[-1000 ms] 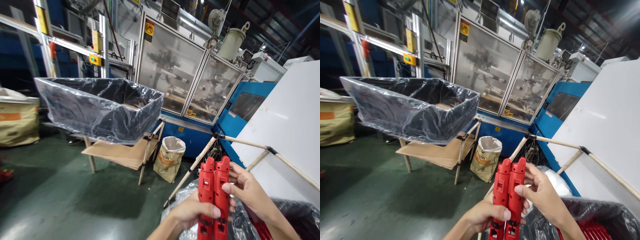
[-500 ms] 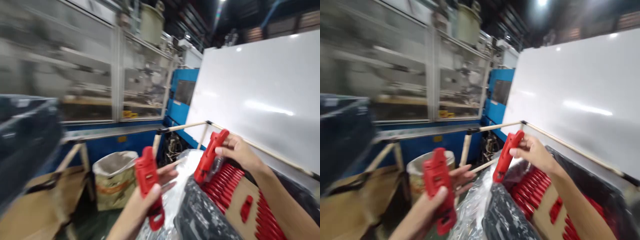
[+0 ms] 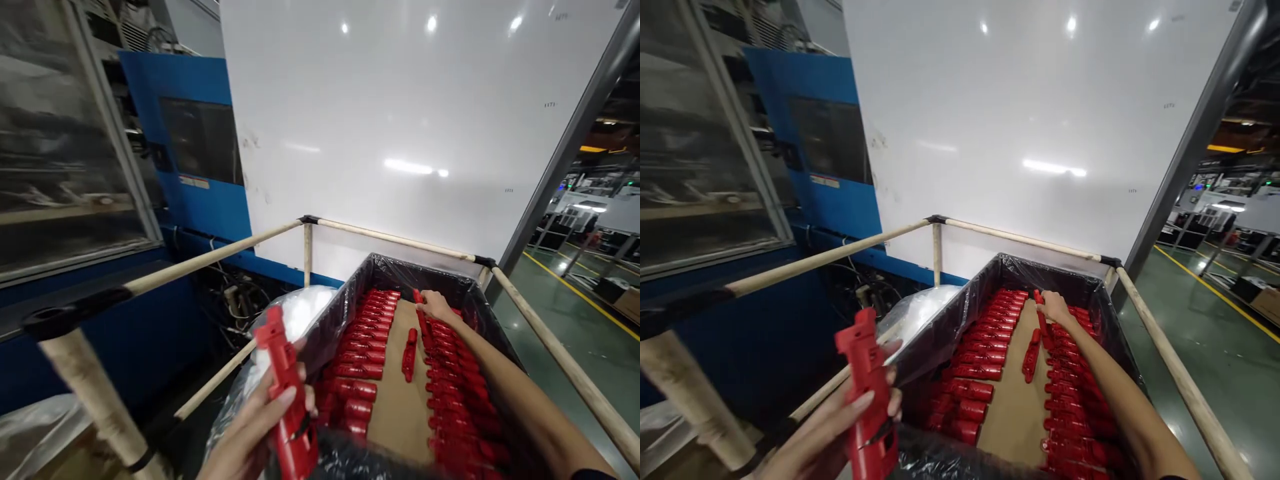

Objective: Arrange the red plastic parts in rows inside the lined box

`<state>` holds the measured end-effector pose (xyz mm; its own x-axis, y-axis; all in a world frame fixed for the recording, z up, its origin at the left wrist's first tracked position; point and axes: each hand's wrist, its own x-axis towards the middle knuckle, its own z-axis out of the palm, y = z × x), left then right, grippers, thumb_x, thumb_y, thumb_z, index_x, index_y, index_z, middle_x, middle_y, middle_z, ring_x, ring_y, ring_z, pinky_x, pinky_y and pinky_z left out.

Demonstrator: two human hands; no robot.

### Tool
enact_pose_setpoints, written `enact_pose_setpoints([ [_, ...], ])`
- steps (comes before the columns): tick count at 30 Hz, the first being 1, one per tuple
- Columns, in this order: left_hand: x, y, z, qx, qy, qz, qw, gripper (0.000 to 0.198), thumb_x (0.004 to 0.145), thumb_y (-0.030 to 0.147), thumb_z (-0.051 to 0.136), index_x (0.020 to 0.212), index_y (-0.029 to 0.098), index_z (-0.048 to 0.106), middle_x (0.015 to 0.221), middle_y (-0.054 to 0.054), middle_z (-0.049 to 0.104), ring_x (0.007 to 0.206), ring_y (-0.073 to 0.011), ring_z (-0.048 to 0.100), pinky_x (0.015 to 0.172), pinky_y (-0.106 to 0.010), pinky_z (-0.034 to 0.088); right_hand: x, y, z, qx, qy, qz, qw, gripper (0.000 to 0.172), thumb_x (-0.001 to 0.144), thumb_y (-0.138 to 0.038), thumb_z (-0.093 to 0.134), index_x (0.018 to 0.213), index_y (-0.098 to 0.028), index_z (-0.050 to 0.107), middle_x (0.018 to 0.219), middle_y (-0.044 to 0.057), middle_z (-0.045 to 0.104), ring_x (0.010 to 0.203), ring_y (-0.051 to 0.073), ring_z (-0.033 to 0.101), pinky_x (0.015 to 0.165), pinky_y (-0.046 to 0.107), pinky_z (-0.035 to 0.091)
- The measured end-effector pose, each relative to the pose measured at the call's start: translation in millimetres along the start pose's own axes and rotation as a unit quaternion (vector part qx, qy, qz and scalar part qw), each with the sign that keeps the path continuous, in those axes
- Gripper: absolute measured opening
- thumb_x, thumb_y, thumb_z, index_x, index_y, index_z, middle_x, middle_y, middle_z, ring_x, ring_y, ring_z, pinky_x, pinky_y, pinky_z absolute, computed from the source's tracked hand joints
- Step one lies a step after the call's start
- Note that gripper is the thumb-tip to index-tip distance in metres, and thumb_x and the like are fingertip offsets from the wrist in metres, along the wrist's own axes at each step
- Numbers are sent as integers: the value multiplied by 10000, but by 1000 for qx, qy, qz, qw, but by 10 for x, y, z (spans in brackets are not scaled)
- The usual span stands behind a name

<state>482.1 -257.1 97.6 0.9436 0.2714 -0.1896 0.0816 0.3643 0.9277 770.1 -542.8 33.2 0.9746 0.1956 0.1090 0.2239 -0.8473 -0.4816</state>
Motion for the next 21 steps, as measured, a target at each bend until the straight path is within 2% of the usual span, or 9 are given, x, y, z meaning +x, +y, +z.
enact_pose_setpoints([
  [2, 133, -96, 113, 27, -24, -11, 999, 869, 650, 520, 766, 1394, 242, 412, 838, -12, 717, 777, -213, 655, 668, -270, 528, 102, 132, 41, -20, -1, 1, 1000, 212, 899, -346, 604, 944, -139, 611, 936, 30, 625, 843, 166, 606, 783, 364, 514],
  [4, 242, -171, 202, 36, -34, -15, 999, 873, 652, 524, 770, 1393, 228, 415, 957, -42, 728, 894, -241, 669, 766, -303, 540, 172, 175, 117, -22, -12, -23, 999, 213, 902, -343, 602, 952, -136, 613, 931, 27, 630, 840, 165, 610, 787, 369, 518],
  [8, 376, -229, 301, 55, -41, 31, 997, 720, 625, 472, 809, 1255, 213, 576, 1202, -69, 674, 1154, -282, 584, 996, -345, 470, 100, 115, 431, 2, -39, -99, 994, 203, 909, -336, 590, 962, -143, 618, 965, 29, 633, 903, 182, 610, 833, 389, 508],
  [12, 474, -206, 299, 111, -66, 78, 989, 610, 604, 413, 829, 1150, 216, 641, 1203, -62, 678, 1183, -305, 566, 977, -364, 495, -172, 90, 793, 43, -70, -128, 988, 166, 904, -331, 595, 895, -168, 628, 939, 33, 633, 933, 195, 601, 866, 377, 478],
  [15, 614, -195, 223, 203, -87, 118, 968, 551, 659, 370, 793, 1159, 223, 614, 1164, -64, 690, 1130, -291, 600, 968, -371, 499, -256, 126, 874, 77, -104, -123, 984, 157, 878, -322, 632, 828, -174, 622, 908, 40, 637, 909, 187, 603, 871, 376, 467],
  [17, 746, -190, 167, 297, -109, 180, 931, 423, 728, 306, 722, 1128, 221, 616, 1160, -70, 679, 1093, -276, 613, 978, -392, 486, -206, 131, 780, 105, -115, -115, 981, 170, 876, -345, 628, 878, -175, 624, 985, 53, 637, 968, 200, 590, 909, 401, 456],
  [18, 818, -184, 150, 350, -119, 219, 903, 352, 759, 257, 673, 1106, 221, 624, 1155, -72, 674, 1081, -269, 613, 982, -409, 478, -162, 114, 690, 123, -118, -110, 979, 197, 879, -366, 620, 919, -173, 621, 1031, 63, 632, 998, 207, 583, 922, 417, 453],
  [19, 889, -174, 146, 402, -126, 259, 869, 309, 778, 197, 619, 1085, 225, 633, 1149, -70, 670, 1077, -264, 607, 984, -429, 469, -115, 80, 577, 144, -125, -105, 976, 245, 886, -398, 601, 965, -166, 612, 1068, 72, 625, 1023, 219, 580, 923, 430, 458],
  [21, 1020, -145, 184, 496, -134, 337, 789, 349, 781, 88, 520, 1069, 240, 646, 1146, -63, 662, 1089, -259, 584, 985, -462, 449, -53, -50, 314, 193, -161, -101, 963, 373, 916, -491, 508, 1037, -148, 593, 1101, 99, 620, 1015, 224, 602, 875, 419, 496],
])
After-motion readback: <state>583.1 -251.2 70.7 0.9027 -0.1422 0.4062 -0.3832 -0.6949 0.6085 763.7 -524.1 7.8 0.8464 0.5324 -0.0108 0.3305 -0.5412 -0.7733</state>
